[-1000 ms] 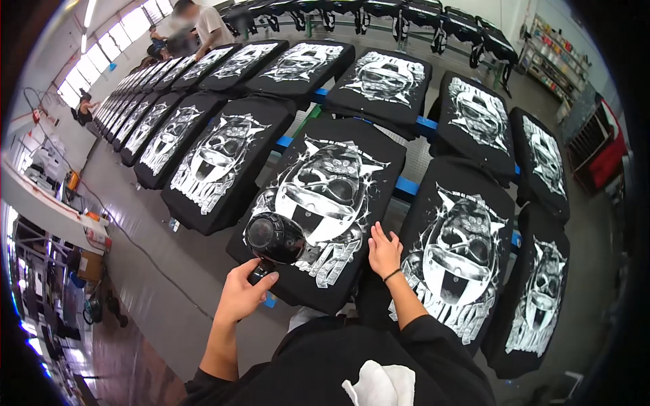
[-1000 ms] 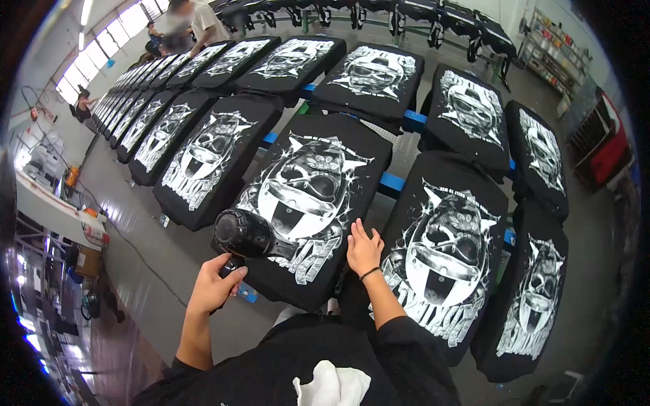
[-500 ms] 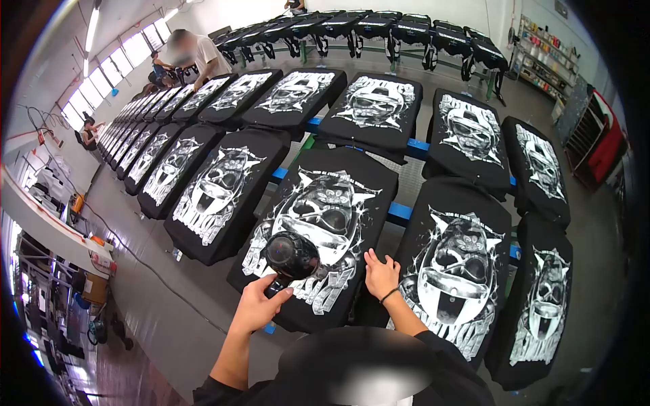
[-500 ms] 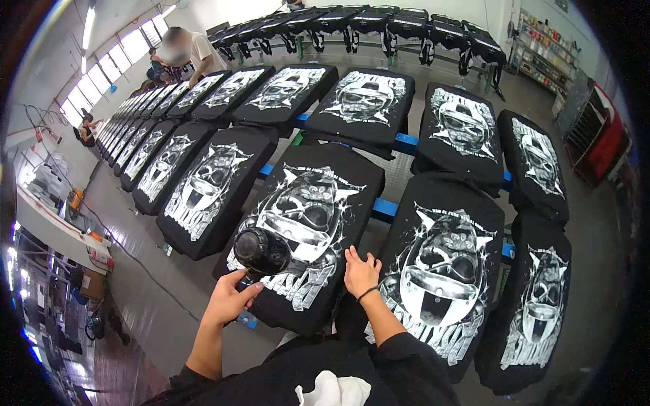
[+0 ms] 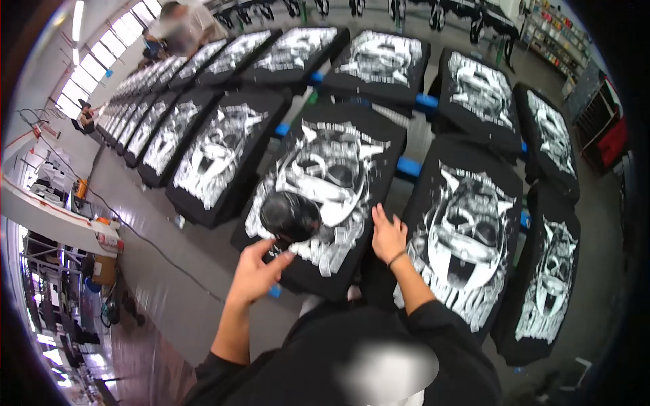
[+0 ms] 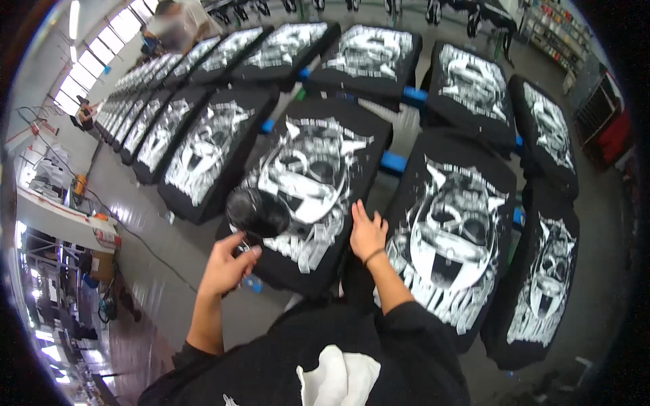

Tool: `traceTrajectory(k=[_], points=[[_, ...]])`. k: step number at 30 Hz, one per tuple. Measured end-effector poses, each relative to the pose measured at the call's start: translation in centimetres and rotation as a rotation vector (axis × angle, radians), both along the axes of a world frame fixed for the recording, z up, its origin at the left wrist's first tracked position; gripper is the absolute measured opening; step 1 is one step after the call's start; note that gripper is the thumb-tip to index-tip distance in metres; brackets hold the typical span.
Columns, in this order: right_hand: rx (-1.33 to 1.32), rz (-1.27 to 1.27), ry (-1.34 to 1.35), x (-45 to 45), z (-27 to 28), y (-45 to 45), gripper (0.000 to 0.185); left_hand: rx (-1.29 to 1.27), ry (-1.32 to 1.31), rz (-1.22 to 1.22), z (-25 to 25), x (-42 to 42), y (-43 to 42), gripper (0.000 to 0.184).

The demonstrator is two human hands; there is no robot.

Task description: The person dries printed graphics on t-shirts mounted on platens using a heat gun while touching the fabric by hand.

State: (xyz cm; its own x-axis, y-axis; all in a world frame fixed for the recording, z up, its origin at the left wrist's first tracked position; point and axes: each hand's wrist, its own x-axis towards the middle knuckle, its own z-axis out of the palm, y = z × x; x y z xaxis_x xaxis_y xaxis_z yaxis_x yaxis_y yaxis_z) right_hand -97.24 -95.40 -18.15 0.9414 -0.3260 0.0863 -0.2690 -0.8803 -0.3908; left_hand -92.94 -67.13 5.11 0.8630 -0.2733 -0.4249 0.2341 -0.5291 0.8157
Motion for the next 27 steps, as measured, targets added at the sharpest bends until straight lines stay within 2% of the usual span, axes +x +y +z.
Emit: traceTrajectory(k=[2,6,10,19,22,25,26,27], points=[[0.021,0.014,0.074,0.0,0.4,-0.2,0.058,-0.143,0.007,0.014,0.3,-0.2,-0.2,0.037],[0.036,0.013,0.120,0.1,0.7,-0.1,0.059,-0.100,0.005,0.035,-0.1,-0.5,0.2,0.033],[0.083,0.016,0.106,0.1,0.7,-0.2,0.057,-0.169,0.053,0.011,-0.2,-0.2,-0.4,0.034],[0.070,0.024,0.135,0.3,1.0,-0.6,0.060,-0.117,-0.078,-0.145,-1.7,0.5,-3.5,0.045],[0.063,0.032,0.148,0.2,1.4,-0.6,0.061,-0.111,0.026,-0.158,-1.3,0.8,-3.4,0.046],[0.077,0.030,0.115,0.0,1.2,-0.8,0.062,-0.087,0.016,-0.100,-0.8,0.0,-3.2,0.046],[0.082,0.024,0.093,0.1,1.2,-0.8,0.060,-0.069,0.004,-0.091,-0.6,-0.1,-3.0,0.039],[0.092,0.019,0.094,0.1,1.2,-0.8,0.060,-0.060,0.007,-0.097,-0.4,-0.2,-2.8,0.039]])
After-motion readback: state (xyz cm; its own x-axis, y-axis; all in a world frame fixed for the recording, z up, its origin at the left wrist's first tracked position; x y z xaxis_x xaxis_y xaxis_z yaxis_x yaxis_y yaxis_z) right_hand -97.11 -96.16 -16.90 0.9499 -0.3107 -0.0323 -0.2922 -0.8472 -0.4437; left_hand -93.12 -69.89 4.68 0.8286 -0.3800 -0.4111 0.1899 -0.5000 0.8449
